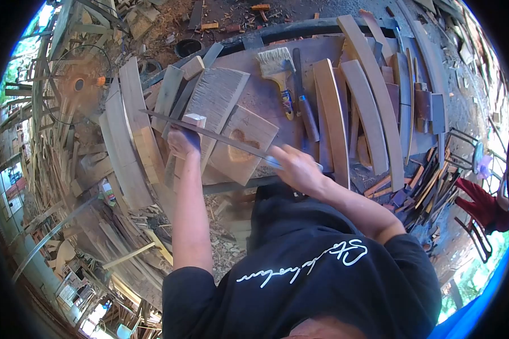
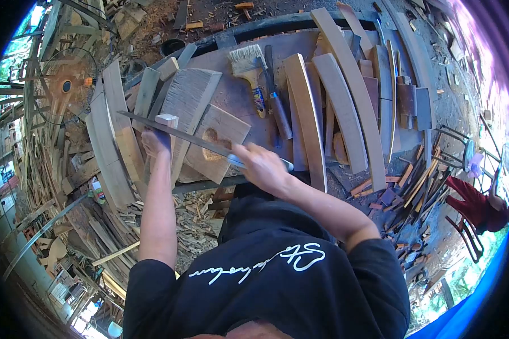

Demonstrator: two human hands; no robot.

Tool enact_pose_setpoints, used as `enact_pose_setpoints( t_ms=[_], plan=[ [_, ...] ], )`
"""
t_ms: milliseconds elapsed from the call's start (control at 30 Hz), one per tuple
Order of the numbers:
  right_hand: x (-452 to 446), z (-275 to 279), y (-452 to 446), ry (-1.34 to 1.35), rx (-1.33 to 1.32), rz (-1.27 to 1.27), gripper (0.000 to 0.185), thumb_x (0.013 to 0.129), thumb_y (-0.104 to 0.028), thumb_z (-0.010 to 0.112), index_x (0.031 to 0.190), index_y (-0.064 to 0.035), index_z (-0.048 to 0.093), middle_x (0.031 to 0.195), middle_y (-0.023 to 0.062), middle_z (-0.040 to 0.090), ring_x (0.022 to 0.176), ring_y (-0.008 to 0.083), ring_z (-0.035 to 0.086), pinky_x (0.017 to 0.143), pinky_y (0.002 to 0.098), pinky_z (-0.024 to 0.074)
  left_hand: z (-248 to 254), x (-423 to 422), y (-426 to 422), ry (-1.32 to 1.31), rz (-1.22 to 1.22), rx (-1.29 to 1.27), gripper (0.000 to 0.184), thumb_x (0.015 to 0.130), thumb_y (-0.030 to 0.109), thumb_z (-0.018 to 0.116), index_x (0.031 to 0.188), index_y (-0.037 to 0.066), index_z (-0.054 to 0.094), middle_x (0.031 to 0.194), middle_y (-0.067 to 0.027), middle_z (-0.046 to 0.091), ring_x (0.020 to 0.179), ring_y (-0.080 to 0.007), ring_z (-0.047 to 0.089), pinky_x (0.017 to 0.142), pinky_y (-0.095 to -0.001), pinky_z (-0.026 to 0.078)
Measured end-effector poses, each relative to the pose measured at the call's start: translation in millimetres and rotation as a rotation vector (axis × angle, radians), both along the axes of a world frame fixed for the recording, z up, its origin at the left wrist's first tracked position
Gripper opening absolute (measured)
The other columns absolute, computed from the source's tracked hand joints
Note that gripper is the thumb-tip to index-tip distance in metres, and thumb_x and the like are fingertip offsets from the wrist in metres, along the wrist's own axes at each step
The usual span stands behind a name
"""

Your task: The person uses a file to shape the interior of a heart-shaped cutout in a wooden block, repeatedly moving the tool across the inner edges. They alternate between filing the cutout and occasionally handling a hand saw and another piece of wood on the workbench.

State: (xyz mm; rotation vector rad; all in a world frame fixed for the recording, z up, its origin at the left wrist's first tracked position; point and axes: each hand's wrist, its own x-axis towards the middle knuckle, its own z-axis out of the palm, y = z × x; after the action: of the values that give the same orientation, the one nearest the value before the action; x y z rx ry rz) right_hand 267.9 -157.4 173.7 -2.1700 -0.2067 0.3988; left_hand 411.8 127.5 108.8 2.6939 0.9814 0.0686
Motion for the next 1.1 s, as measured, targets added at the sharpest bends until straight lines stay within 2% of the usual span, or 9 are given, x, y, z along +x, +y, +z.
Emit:
enact_pose_setpoints(
  t_ms=[167, 267, 367, 433, 533, 733, 867, 967, 1100],
  plan=[
    [42.5, -24.2, 43.2, -0.156, 0.0, -0.012, 0.029, 0.084, -0.011, 0.066, 0.11, -0.0091, 0.053, 0.088, 0.0171, 0.06, 0.087, 0.0391, 0.066, 0.072, 0.0479, 0.0536, 10.4, 3.8, -8.1, -0.052, -0.141, 0.061, 0.049, 0.082, 0.052, 0.066, 0.099, 0.006, 0.074, 0.1, -0.0207, 0.071, 0.099, -0.0393, 0.067, 0.081, -0.0508, 0.052],
    [11.5, -3.5, 8.5, -0.136, 0.046, 0.026, 0.03, 0.083, -0.01, 0.066, 0.11, -0.009, 0.052, 0.088, 0.0173, 0.06, 0.087, 0.039, 0.066, 0.072, 0.0478, 0.0538, 6.0, 5.9, -4.7, -0.011, -0.037, 0.031, 0.05, 0.082, 0.053, 0.065, 0.098, 0.007, 0.074, 0.099, -0.0205, 0.072, 0.098, -0.039, 0.068, 0.08, -0.0506, 0.052],
    [-11.9, 4.1, -23.9, 0.029, -0.081, 0.036, 0.031, 0.083, -0.011, 0.067, 0.109, -0.0087, 0.051, 0.09, 0.0173, 0.06, 0.088, 0.039, 0.066, 0.073, 0.0476, 0.0542, 1.6, 6.0, -6.1, -0.047, 0.026, -0.06, 0.048, 0.085, 0.052, 0.063, 0.096, 0.006, 0.075, 0.099, -0.021, 0.071, 0.097, -0.0404, 0.067, 0.08, -0.0513, 0.051],
    [-8.0, -6.0, -11.4, -0.052, -0.063, 0.007, 0.034, 0.081, -0.012, 0.069, 0.109, -0.0085, 0.05, 0.091, 0.0169, 0.06, 0.087, 0.0389, 0.065, 0.072, 0.0479, 0.0539, 2.1, 4.6, -5.0, -0.043, 0.017, 0.019, 0.046, 0.088, 0.049, 0.06, 0.096, 0.006, 0.075, 0.099, -0.0215, 0.071, 0.096, -0.0412, 0.067, 0.079, -0.0519, 0.05],
    [17.3, -31.2, 23.5, -0.159, -0.032, -0.028, 0.036, 0.079, -0.012, 0.072, 0.108, -0.0083, 0.049, 0.091, 0.0167, 0.06, 0.087, 0.0393, 0.065, 0.071, 0.0483, 0.0534, 11.7, 7.6, -8.8, -0.108, 0.03, -0.011, 0.045, 0.092, 0.045, 0.054, 0.093, 0.005, 0.075, 0.098, -0.0232, 0.071, 0.097, -0.0434, 0.066, 0.079, -0.0542, 0.049],
    [26.1, -34.7, 11.2, -0.234, -0.046, 0.007, 0.036, 0.078, -0.011, 0.072, 0.104, -0.0075, 0.048, 0.091, 0.0186, 0.06, 0.083, 0.0401, 0.065, 0.069, 0.0476, 0.0531, 7.8, 6.3, -2.7, -0.07, -0.109, 0.08, 0.043, 0.089, 0.044, 0.06, 0.092, 0.004, 0.075, 0.097, -0.0233, 0.071, 0.094, -0.041, 0.068, 0.077, -0.0514, 0.051],
    [10.0, -2.7, 17.9, -0.215, -0.009, 0.014, 0.032, 0.081, -0.009, 0.067, 0.105, -0.0064, 0.046, 0.085, 0.0213, 0.061, 0.077, 0.0406, 0.066, 0.063, 0.0492, 0.0534, 4.8, 4.1, -0.6, -0.084, -0.174, 0.056, 0.047, 0.093, 0.045, 0.053, 0.092, 0.003, 0.075, 0.096, -0.0254, 0.07, 0.092, -0.0423, 0.067, 0.075, -0.0529, 0.051],
    [-3.1, 14.8, 36.4, -0.119, -0.068, -0.008, 0.023, 0.085, -0.006, 0.057, 0.104, -0.0033, 0.045, 0.081, 0.024, 0.06, 0.071, 0.0407, 0.067, 0.057, 0.0503, 0.0533, 9.1, -0.1, -5.0, -0.039, -0.125, 0.05, 0.057, 0.1, 0.042, 0.037, 0.087, 0.0, 0.072, 0.093, -0.0292, 0.067, 0.089, -0.0465, 0.065, 0.072, -0.0574, 0.048],
    [-8.0, 4.7, 45.9, -0.186, -0.082, -0.03, 0.021, 0.086, -0.005, 0.057, 0.103, -0.0028, 0.045, 0.081, 0.0233, 0.061, 0.071, 0.0397, 0.067, 0.058, 0.0479, 0.0546, -23.2, 5.7, 21.3, -0.169, -0.118, 0.0, 0.057, 0.096, 0.052, 0.046, 0.086, 0.003, 0.073, 0.086, -0.0261, 0.069, 0.083, -0.0429, 0.069, 0.069, -0.0558, 0.049]
  ],
)
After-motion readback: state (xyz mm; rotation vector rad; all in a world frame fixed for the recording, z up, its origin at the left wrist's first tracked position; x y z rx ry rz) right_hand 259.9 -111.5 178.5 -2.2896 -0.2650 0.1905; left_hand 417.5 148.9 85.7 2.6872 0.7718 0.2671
